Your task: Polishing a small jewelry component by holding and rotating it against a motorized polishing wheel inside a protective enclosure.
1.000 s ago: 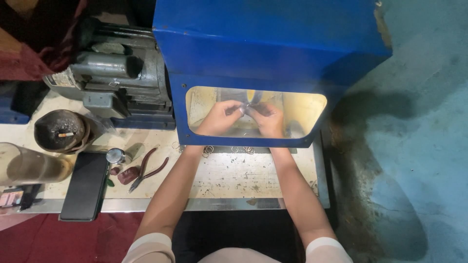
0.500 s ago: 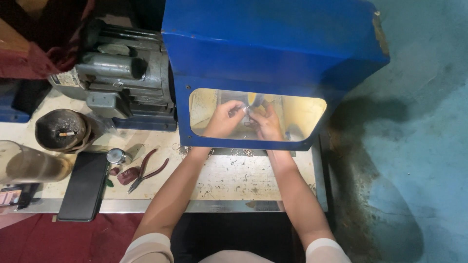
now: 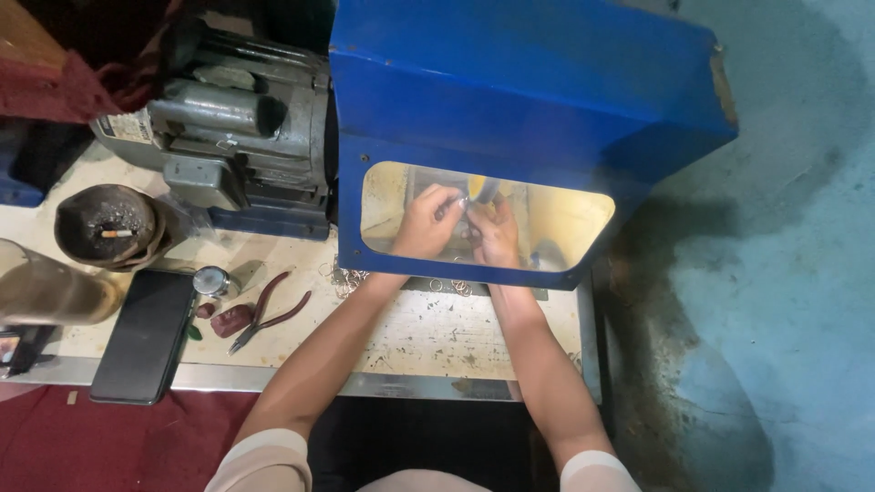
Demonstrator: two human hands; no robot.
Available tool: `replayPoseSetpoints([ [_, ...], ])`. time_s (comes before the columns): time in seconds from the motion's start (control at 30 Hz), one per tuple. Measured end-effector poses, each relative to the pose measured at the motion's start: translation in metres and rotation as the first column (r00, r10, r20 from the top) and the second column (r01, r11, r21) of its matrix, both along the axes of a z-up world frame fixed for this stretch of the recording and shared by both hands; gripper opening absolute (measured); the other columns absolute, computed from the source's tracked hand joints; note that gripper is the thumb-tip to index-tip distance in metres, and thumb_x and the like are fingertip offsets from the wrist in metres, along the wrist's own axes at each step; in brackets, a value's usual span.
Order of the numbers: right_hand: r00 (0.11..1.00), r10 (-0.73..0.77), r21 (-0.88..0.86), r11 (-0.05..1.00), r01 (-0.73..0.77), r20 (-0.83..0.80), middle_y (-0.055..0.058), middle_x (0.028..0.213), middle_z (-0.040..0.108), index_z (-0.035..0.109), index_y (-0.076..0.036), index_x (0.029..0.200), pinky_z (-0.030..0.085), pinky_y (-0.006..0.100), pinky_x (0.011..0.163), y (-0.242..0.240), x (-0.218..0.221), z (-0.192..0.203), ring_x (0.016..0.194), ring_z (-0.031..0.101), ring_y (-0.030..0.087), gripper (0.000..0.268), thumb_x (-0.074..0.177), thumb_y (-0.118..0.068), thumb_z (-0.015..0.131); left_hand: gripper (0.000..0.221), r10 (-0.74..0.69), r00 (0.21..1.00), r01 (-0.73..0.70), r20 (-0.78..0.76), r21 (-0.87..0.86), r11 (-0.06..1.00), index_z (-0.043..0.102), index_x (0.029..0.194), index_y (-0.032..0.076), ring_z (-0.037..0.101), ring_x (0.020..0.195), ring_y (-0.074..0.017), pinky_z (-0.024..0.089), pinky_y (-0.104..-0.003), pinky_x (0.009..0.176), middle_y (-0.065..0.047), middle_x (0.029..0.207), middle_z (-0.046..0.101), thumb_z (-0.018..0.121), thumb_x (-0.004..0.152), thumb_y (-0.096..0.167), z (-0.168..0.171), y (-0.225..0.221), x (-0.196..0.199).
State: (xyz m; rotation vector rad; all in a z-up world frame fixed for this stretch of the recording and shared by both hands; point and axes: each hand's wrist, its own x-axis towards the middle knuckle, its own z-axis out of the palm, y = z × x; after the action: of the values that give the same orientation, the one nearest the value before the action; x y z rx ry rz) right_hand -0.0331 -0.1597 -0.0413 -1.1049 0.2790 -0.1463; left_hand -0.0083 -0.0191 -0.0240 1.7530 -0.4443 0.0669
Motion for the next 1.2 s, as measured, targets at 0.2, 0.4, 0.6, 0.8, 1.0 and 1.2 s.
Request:
replayPoseSetpoints([
  [0.2,1.000,0.011,0.019,1.000,-0.011,0.009,0.001,0.088,0.063,0.030,-0.002,0.158,0.055,0.023,0.051,-0.008,0.010,-0.027,0.056,0.052,0.004,0.079,0.092,0.000,0.074,0.019,-0.015,0.999,0.015,0.031,0.005,1.000,0.072,0.114,0.004,0.069,0.091,-0.0242,0.056,-0.037,0.079,-0.010,0.096,0.070,0.065,0.101,0.016,0.000,0.002,0.003],
  [0.4,0.998,0.050,0.022,0.999,-0.049,-0.035,0.001,0.088,0.061,0.030,-0.002,0.158,0.053,0.024,0.055,-0.005,0.007,-0.010,0.057,0.053,0.007,0.078,0.093,0.001,0.071,0.017,-0.036,0.996,0.039,0.080,-0.027,0.999,0.071,0.109,0.002,0.067,0.082,-0.0224,0.055,-0.035,0.075,-0.010,0.088,0.068,0.067,0.098,0.015,0.006,0.007,0.007],
  [0.6,0.986,0.157,0.047,0.987,-0.155,-0.052,0.000,0.087,0.070,0.065,-0.009,0.119,0.053,0.026,0.070,0.003,-0.022,0.023,0.073,0.066,0.009,0.033,0.087,-0.010,0.077,0.010,-0.215,0.937,0.219,0.274,0.017,0.976,0.075,0.099,0.007,0.068,0.076,-0.0213,0.054,-0.036,0.072,-0.006,0.081,0.067,0.077,0.092,0.014,0.002,0.021,0.012],
  [0.8,0.992,0.124,0.000,0.992,-0.124,-0.004,0.007,0.086,0.073,0.071,-0.004,0.102,0.059,0.028,0.074,-0.020,-0.026,-0.005,0.077,0.073,0.015,0.016,0.087,-0.009,0.077,0.009,-0.262,0.915,0.280,0.305,-0.016,0.960,0.076,0.100,0.004,0.066,0.074,-0.0228,0.054,-0.037,0.072,-0.010,0.081,0.068,0.077,0.091,0.007,0.037,0.025,0.001],
  [1.0,0.982,0.157,0.062,0.985,-0.164,0.104,0.011,0.089,0.072,0.070,-0.002,0.101,0.062,0.031,0.076,-0.017,-0.021,-0.003,0.081,0.074,0.017,0.013,0.090,-0.007,0.075,0.008,-0.281,0.913,0.311,0.297,-0.058,0.949,0.076,0.100,0.004,0.066,0.074,-0.0212,0.053,-0.035,0.074,-0.009,0.080,0.067,0.076,0.093,0.008,0.033,0.021,0.002],
  [1.2,0.989,0.127,0.036,0.991,-0.131,0.081,0.008,0.082,0.071,0.070,-0.004,0.097,0.061,0.027,0.072,-0.019,-0.021,0.001,0.073,0.071,0.014,0.012,0.089,-0.009,0.077,0.006,-0.283,0.919,0.314,0.276,-0.074,0.947,0.076,0.100,0.004,0.064,0.074,-0.0208,0.052,-0.036,0.073,-0.009,0.079,0.067,0.075,0.095,0.007,0.033,0.020,0.001],
])
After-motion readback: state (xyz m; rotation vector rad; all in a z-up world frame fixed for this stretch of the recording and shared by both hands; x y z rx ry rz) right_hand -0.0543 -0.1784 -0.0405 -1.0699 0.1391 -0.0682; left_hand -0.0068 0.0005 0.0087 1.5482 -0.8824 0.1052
